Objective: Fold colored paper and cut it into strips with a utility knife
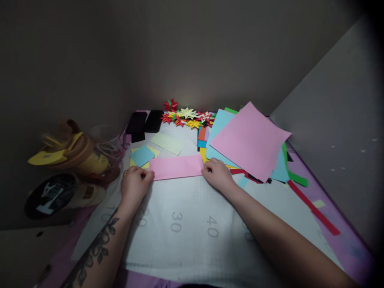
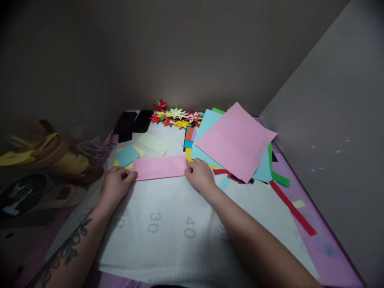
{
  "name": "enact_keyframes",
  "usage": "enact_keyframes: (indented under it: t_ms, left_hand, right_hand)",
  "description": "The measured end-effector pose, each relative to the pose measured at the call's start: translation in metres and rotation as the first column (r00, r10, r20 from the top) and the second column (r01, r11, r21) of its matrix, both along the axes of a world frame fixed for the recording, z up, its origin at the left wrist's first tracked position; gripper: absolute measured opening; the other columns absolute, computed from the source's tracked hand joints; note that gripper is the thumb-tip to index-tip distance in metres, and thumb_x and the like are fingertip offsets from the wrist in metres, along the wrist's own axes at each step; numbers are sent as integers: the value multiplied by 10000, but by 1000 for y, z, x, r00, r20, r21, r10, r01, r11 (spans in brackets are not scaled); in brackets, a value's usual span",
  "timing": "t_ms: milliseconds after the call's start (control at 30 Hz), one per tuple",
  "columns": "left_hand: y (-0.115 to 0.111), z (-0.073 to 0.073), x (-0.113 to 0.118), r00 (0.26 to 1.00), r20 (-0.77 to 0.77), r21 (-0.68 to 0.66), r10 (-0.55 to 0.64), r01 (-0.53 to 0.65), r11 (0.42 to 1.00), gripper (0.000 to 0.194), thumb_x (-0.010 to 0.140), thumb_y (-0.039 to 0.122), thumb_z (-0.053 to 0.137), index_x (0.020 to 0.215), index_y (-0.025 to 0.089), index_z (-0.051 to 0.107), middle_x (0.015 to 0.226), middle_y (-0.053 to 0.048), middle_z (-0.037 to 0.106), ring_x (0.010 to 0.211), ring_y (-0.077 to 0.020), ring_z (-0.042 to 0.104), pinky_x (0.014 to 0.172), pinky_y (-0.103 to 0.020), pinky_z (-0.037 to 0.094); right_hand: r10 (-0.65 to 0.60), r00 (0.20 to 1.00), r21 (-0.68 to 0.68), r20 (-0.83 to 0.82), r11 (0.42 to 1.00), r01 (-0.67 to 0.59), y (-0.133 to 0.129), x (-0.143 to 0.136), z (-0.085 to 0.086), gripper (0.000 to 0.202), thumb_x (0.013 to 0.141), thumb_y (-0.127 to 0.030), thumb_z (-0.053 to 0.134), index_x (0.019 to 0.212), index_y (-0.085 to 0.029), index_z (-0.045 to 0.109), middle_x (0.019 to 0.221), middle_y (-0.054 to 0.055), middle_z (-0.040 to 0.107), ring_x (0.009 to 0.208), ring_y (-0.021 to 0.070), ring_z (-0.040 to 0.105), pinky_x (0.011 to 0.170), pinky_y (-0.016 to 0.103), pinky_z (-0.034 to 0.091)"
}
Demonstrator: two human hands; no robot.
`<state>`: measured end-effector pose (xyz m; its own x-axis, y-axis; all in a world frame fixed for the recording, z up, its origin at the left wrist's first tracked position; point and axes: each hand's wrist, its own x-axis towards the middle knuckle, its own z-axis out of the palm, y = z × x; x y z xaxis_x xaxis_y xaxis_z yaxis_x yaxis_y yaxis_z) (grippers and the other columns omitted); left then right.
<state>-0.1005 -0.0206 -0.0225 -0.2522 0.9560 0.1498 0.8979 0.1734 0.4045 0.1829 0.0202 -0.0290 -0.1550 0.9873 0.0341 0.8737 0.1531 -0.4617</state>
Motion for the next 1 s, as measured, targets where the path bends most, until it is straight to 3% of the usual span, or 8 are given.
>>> enact_keyframes:
  t_ms: [567, 733, 900, 1000]
  left_hand:
    - [3, 2, -4, 999, -11, -73, -38, 37, 997, 312, 783, 440, 508, 615, 217, 644, 753, -44, 620, 808, -227, 567, 748, -320, 407]
    - [0, -3, -8, 997, 24, 3, -69, 69, 998, 309, 786, 444, 531, 622, 217, 660, 733, -36, 616, 795, -220, 569, 757, -325, 413]
    - [-8, -6, -15, 953, 224, 201, -204, 160, 966, 237, 755, 429, 613, 741, 203, 683, 838, -46, 655, 859, -222, 596, 798, -336, 443]
    - [-9, -5, -18, 868, 270, 243, -417, 358, 902, 231, 713, 389, 692, 879, 230, 701, 959, -44, 684, 942, -226, 604, 852, -351, 443]
  right_hand:
    - [21, 996, -37, -81, 999, -24, 1, 5, -6, 181, 723, -161, 525, 549, -203, 501, 731, 16, 489, 778, 183, 491, 618, 265, 318]
    - [6, 989, -40, -145, 999, -12, 4, 5, -5, 56, 679, -171, 576, 642, -207, 555, 770, 9, 526, 775, 178, 510, 654, 264, 360]
    - [59, 965, -25, -255, 997, -68, -2, 7, 2, 132, 655, -190, 624, 784, -210, 606, 824, 7, 580, 796, 183, 537, 696, 278, 410]
    - [194, 909, 53, -368, 981, -188, -4, 9, 1, 120, 647, -153, 633, 750, -212, 608, 837, 17, 621, 814, 192, 557, 745, 310, 417]
